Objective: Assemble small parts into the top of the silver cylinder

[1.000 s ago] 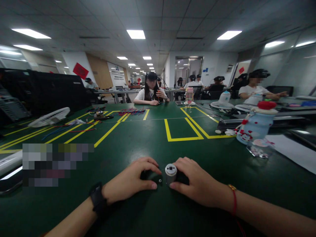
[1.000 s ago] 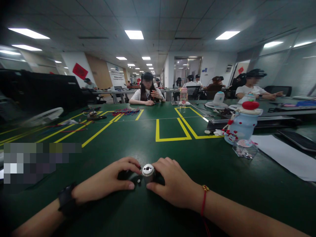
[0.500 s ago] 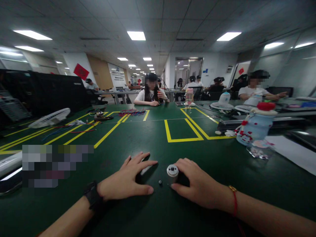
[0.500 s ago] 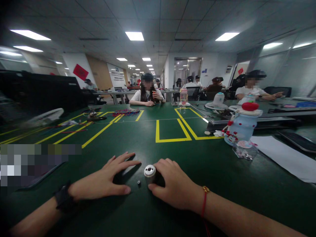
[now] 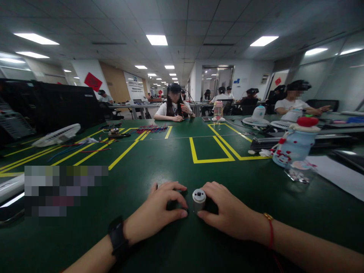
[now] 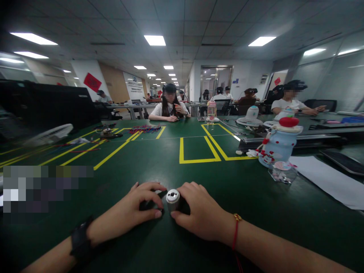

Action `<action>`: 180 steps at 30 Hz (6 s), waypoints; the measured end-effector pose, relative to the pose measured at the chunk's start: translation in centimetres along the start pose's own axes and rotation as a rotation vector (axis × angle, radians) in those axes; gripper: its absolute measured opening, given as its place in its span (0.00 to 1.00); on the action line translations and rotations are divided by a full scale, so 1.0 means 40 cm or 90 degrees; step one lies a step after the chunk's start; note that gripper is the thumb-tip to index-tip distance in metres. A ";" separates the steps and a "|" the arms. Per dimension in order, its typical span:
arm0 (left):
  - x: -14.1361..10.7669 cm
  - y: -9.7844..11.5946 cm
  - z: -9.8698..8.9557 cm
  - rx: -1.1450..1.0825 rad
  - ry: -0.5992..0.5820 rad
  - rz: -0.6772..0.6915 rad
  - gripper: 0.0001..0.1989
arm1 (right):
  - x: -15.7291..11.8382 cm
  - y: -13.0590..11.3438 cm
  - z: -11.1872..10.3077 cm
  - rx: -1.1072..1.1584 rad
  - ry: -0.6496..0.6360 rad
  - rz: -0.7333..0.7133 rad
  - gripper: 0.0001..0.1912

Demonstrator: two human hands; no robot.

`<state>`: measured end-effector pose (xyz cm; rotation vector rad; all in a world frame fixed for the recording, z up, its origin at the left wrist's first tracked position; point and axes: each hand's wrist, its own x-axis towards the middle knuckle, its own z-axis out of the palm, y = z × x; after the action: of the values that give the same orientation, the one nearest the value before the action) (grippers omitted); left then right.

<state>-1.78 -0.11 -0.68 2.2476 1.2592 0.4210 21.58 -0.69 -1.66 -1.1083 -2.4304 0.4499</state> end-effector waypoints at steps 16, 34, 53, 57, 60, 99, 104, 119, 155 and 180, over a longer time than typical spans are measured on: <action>0.024 0.084 0.010 -0.160 0.240 0.112 0.10 | 0.003 -0.004 0.011 -0.016 0.010 -0.012 0.12; 0.023 0.033 -0.010 -0.260 0.099 -0.022 0.16 | 0.001 -0.012 -0.001 -0.012 -0.003 0.002 0.11; 0.030 -0.065 -0.023 -0.442 0.025 -0.111 0.12 | 0.002 -0.009 -0.002 0.002 -0.015 0.011 0.12; 0.024 0.001 -0.013 -0.310 0.067 -0.038 0.14 | 0.002 -0.010 -0.001 -0.005 -0.012 0.007 0.12; 0.022 0.047 -0.008 -0.230 0.099 0.011 0.13 | 0.003 -0.008 0.004 -0.012 -0.001 0.003 0.12; 0.013 -0.016 -0.012 -0.064 -0.021 0.062 0.08 | -0.001 -0.008 0.004 -0.018 -0.008 0.005 0.12; 0.017 -0.022 -0.022 -0.071 -0.035 0.056 0.09 | 0.001 -0.009 0.004 -0.023 -0.007 0.007 0.13; 0.024 -0.053 -0.039 -0.269 0.006 -0.079 0.16 | 0.002 -0.011 -0.003 -0.004 -0.015 0.007 0.13; 0.030 0.086 -0.031 -0.137 0.175 0.061 0.10 | 0.003 -0.013 0.004 -0.008 -0.007 -0.003 0.13; 0.026 -0.034 -0.030 -0.259 0.065 -0.124 0.16 | 0.002 -0.012 -0.004 -0.008 -0.015 0.006 0.13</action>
<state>-2.80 1.71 -0.47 1.7670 1.2947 0.6587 21.31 -0.89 -1.30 -1.1265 -2.4523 0.4540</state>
